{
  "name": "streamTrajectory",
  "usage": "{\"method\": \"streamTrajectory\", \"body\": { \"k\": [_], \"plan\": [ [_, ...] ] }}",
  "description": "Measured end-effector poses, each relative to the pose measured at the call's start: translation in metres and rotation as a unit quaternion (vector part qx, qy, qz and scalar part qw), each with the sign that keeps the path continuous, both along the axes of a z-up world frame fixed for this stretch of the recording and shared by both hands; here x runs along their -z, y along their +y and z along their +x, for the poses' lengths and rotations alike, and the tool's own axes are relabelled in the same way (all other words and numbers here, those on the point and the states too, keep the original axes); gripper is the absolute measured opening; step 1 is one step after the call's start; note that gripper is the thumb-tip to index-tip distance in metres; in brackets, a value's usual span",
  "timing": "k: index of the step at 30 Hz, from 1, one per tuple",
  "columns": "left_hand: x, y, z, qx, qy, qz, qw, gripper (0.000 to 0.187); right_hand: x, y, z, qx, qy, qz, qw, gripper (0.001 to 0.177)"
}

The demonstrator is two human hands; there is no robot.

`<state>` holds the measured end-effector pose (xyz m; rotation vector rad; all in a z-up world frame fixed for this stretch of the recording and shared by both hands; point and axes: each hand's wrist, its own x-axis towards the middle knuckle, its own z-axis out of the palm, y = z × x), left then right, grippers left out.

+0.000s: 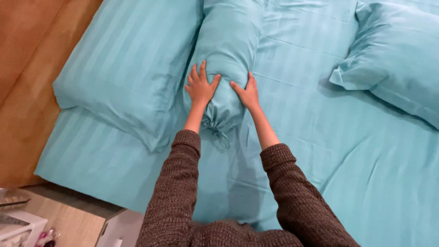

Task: Insert a white pillow into a blue pillowcase and arrange it on the bed.

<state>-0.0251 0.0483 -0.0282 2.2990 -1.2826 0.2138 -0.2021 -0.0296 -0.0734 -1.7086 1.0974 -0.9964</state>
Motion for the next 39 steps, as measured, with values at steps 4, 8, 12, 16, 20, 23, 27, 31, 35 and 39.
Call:
{"method": "streamTrajectory", "body": {
  "k": [4, 8, 12, 16, 20, 23, 27, 31, 35, 39],
  "plan": [
    [-0.01, 0.019, 0.0, -0.009, -0.037, -0.082, 0.996, 0.085, -0.005, 0.027, 0.001, 0.056, 0.041, 0.16, 0.985, 0.092],
    [-0.047, 0.015, 0.004, 0.041, -0.052, -0.066, 0.996, 0.08, 0.058, 0.03, 0.025, 0.093, -0.058, 0.152, 0.982, 0.069],
    [-0.088, 0.02, 0.005, 0.163, -0.088, -0.019, 0.983, 0.063, 0.085, 0.051, 0.045, 0.107, -0.215, 0.125, 0.963, 0.06],
    [-0.072, 0.045, 0.005, 0.153, -0.113, -0.035, 0.981, 0.061, 0.127, 0.062, 0.043, 0.021, -0.184, 0.08, 0.979, 0.057],
    [-0.049, 0.063, -0.005, 0.096, -0.111, -0.086, 0.985, 0.065, 0.117, 0.099, -0.03, -0.025, -0.054, 0.193, 0.98, 0.047],
    [-0.048, 0.073, -0.005, 0.055, -0.115, -0.102, 0.987, 0.066, 0.158, 0.129, -0.1, -0.072, -0.102, 0.087, 0.988, 0.04],
    [-0.048, 0.107, -0.021, 0.049, -0.135, -0.122, 0.982, 0.067, 0.154, 0.137, -0.2, 0.043, -0.13, 0.139, 0.981, 0.043],
    [-0.022, 0.167, -0.127, 0.112, -0.095, -0.112, 0.983, 0.064, 0.182, 0.089, -0.32, 0.216, -0.097, 0.075, 0.969, 0.047],
    [0.064, 0.182, -0.236, 0.257, 0.053, 0.022, 0.965, 0.07, 0.191, 0.005, -0.387, 0.306, -0.037, 0.004, 0.951, 0.041],
    [0.106, 0.167, -0.319, 0.38, 0.051, 0.133, 0.914, 0.067, 0.238, -0.107, -0.414, 0.241, -0.144, 0.183, 0.942, 0.04]
  ]
}}
